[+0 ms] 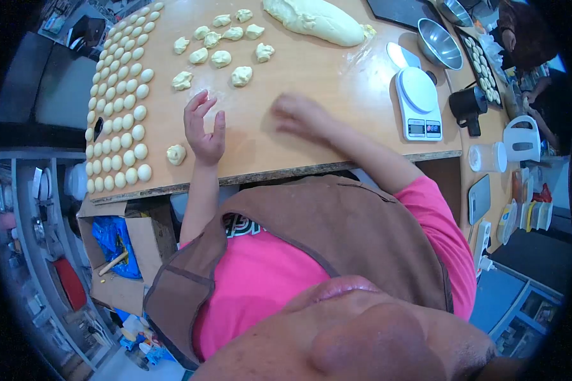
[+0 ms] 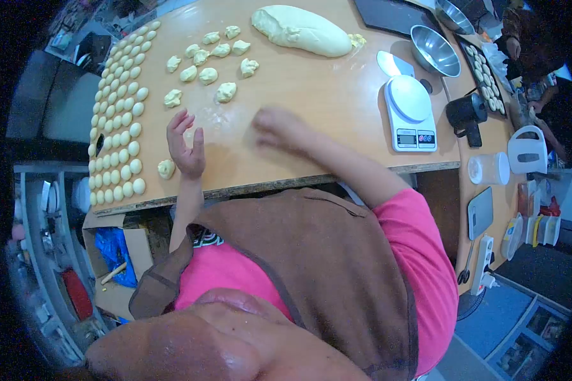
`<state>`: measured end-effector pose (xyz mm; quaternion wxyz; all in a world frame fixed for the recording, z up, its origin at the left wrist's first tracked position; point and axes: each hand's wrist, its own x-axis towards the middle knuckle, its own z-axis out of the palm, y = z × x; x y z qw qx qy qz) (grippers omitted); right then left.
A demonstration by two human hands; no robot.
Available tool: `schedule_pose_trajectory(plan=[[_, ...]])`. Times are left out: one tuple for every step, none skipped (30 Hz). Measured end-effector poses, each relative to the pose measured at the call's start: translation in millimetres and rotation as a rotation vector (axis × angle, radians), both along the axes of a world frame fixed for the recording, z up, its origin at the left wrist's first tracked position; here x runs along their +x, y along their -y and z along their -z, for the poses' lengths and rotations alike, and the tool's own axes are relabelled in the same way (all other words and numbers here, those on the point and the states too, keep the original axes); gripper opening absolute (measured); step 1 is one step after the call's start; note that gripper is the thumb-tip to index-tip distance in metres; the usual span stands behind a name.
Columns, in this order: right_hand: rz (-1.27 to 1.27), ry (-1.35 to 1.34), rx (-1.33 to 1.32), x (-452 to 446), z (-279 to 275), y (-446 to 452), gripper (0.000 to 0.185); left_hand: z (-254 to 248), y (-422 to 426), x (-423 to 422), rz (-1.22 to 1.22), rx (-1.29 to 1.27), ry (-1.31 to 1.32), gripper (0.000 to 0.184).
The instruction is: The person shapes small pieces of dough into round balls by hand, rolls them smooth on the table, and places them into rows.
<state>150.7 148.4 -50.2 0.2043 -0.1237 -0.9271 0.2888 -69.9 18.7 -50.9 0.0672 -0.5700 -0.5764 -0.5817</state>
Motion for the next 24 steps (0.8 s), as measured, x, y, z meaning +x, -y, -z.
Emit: schedule_pose_trajectory(plan=[[-0.061, 0.052, -0.034, 7.8, -4.6, 14.5, 0.022, 0.0, 1.3, -1.4, -0.015, -0.005, -0.004, 0.027], [-0.065, 0.046, -0.032, 21.3, -0.5, 14.8, 0.022, -0.3, 2.3, -3.6, -0.030, -0.010, -0.009, 0.027], [-0.078, 0.002, -0.019, 40.2, 8.4, 10.8, 0.022, -0.7, 2.8, -4.9, -0.034, -0.007, -0.013, 0.027], [-0.089, -0.038, -0.005, 49.1, 9.4, 7.4, 0.022, -0.2, 3.0, -4.2, -0.022, 0.010, 0.039, 0.027], [-0.090, -0.037, -0.002, 48.7, 9.5, -3.9, 0.022, 0.7, 1.5, -2.9, -0.010, 0.027, 0.093, 0.026], [-0.011, -0.002, 0.095, 46.6, 5.4, -17.8, 0.023, -0.1, 0.4, -1.8, -0.008, 0.021, 0.097, 0.026], [0.071, 0.033, 0.187, 46.4, 3.2, -26.5, 0.024, -2.7, -0.8, -0.9, -0.004, -0.005, 0.052, 0.026], [0.076, 0.035, 0.180, 35.3, 3.9, -28.4, 0.024, -3.6, -2.3, -0.4, 0.001, -0.027, 0.005, 0.026], [0.057, -0.020, 0.129, 13.2, 3.9, -26.9, 0.022, -2.0, -3.4, -0.2, 0.004, -0.032, 0.006, 0.026], [0.035, -0.076, 0.083, -0.3, 3.1, -26.0, 0.020, -0.6, -5.0, -1.0, 0.001, -0.033, -0.023, 0.026], [0.001, -0.039, 0.011, -0.4, 1.6, -14.1, 0.019, 0.0, -4.9, -2.1, -0.003, -0.036, -0.054, 0.026], [-0.035, -0.005, -0.061, 1.9, -0.6, 5.1, 0.018, -0.4, -2.8, -1.8, -0.005, -0.039, -0.058, 0.026], [-0.042, -0.069, -0.029, 15.5, -3.7, 16.4, 0.018, -1.5, -0.4, -1.4, -0.016, -0.036, -0.016, 0.026], [-0.046, -0.072, -0.025, 28.6, -1.3, 8.9, 0.018, -2.4, -0.5, -2.2, -0.026, -0.030, 0.029, 0.026], [0.000, -0.059, -0.015, 44.2, 4.6, 0.6, 0.017, -2.5, -1.7, -3.6, -0.026, -0.027, 0.030, 0.026], [0.047, -0.044, -0.005, 52.9, 6.2, -6.2, 0.017, -1.5, -2.9, -4.0, -0.024, -0.017, 0.042, 0.026], [0.091, 0.011, 0.031, 53.8, 6.8, -18.8, 0.018, 0.3, -2.8, -2.8, -0.019, -0.013, 0.055, 0.026], [0.099, 0.016, 0.022, 46.6, 5.9, -25.7, 0.018, 0.0, -2.7, -0.7, -0.010, -0.022, 0.059, 0.026], [0.135, -0.031, 0.010, 30.4, 4.3, -30.0, 0.018, -3.1, -4.2, 0.6, 0.002, -0.034, 0.025, 0.025], [0.168, -0.079, 0.002, 15.2, 3.7, -29.3, 0.019, -4.8, -5.3, 1.8, 0.011, -0.043, -0.010, 0.025], [0.123, -0.136, 0.015, 3.9, 7.3, -22.5, 0.019, -3.4, -5.6, 1.9, 0.011, -0.041, -0.011, 0.025], [0.121, -0.139, 0.017, 7.5, 3.5, -11.5, 0.019, -1.0, -5.0, 0.1, 0.004, -0.046, -0.038, 0.025], [0.054, -0.107, 0.003, 13.7, -2.1, 4.5, 0.019, 0.2, -3.2, -2.5, -0.006, -0.052, -0.066, 0.026], [-0.014, -0.075, -0.010, 19.1, -5.4, 12.0, 0.019, -0.1, -1.0, -3.7, -0.012, -0.052, -0.070, 0.026]])
